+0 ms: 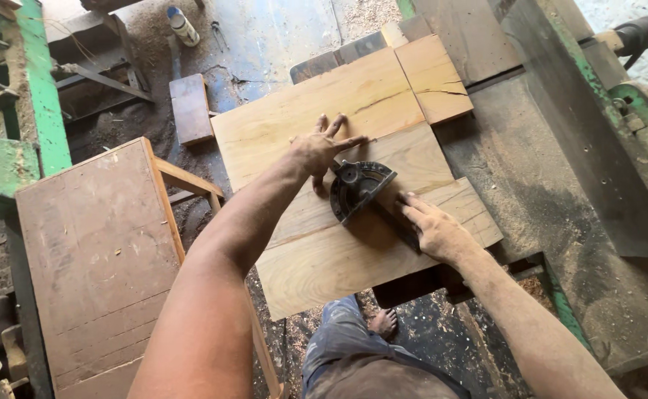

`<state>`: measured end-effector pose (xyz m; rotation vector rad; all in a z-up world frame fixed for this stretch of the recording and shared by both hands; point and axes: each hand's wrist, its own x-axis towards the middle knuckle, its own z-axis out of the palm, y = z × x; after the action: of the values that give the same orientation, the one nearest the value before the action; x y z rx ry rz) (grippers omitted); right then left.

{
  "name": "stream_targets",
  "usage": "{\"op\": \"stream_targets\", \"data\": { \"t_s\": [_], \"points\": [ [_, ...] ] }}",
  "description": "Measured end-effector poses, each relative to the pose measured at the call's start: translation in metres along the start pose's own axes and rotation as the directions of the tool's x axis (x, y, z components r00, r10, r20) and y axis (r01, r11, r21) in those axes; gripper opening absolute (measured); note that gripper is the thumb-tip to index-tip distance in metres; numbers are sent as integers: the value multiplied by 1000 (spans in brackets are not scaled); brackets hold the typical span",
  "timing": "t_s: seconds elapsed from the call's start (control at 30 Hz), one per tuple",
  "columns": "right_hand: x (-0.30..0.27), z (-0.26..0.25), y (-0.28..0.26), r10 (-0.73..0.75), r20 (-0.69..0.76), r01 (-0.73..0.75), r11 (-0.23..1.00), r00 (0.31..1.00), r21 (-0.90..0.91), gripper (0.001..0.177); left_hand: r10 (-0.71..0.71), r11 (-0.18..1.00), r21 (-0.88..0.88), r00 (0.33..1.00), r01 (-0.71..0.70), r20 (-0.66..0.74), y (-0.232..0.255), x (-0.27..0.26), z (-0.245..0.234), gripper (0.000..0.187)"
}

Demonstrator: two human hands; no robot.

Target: The person aligns and marks a wooden board on a joiner or table saw surface, then uses a miter gauge to square the wood before checking the alignment.

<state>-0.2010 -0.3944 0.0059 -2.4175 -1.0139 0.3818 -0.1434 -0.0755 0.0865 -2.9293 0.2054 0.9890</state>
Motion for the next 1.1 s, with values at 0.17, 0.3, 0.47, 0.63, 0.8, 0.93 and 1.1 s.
{"op": "stream_targets", "data": {
  "t_s": [0.17, 0.3, 0.47, 0.63, 0.8, 0.93, 1.1],
  "points": [
    [6, -4, -11, 19, 2, -19, 998, 1000, -52, 49, -45, 999, 12, 999, 45, 10, 10, -2, -4, 159],
    [13, -14, -27, 80, 0, -80, 996, 997, -28, 46, -59, 998, 25, 997, 58, 42, 11, -1, -5, 157],
    [58, -36, -62, -319, -141, 273, 923, 937, -273, 50, -65, 997, 53, 997, 63, 35, 12, -2, -3, 157],
    [119, -65, -87, -383, 320, 489, 779, 867, -392, 48, -49, 998, 44, 997, 47, 51, 12, -3, -6, 157],
    [147, -73, -98, -406, 486, 620, 639, 774, -454, 28, -73, 997, 16, 994, 72, 84, 11, 0, -3, 151],
    [158, -71, -87, -559, 545, 777, 374, 625, -507, 24, -42, 999, 9, 996, 41, 82, 9, 1, -4, 155],
    [174, -58, -65, -759, 484, 855, 180, 435, -487, 23, -22, 1000, -17, 997, 24, 78, 9, 1, -5, 157]
  ]
}}
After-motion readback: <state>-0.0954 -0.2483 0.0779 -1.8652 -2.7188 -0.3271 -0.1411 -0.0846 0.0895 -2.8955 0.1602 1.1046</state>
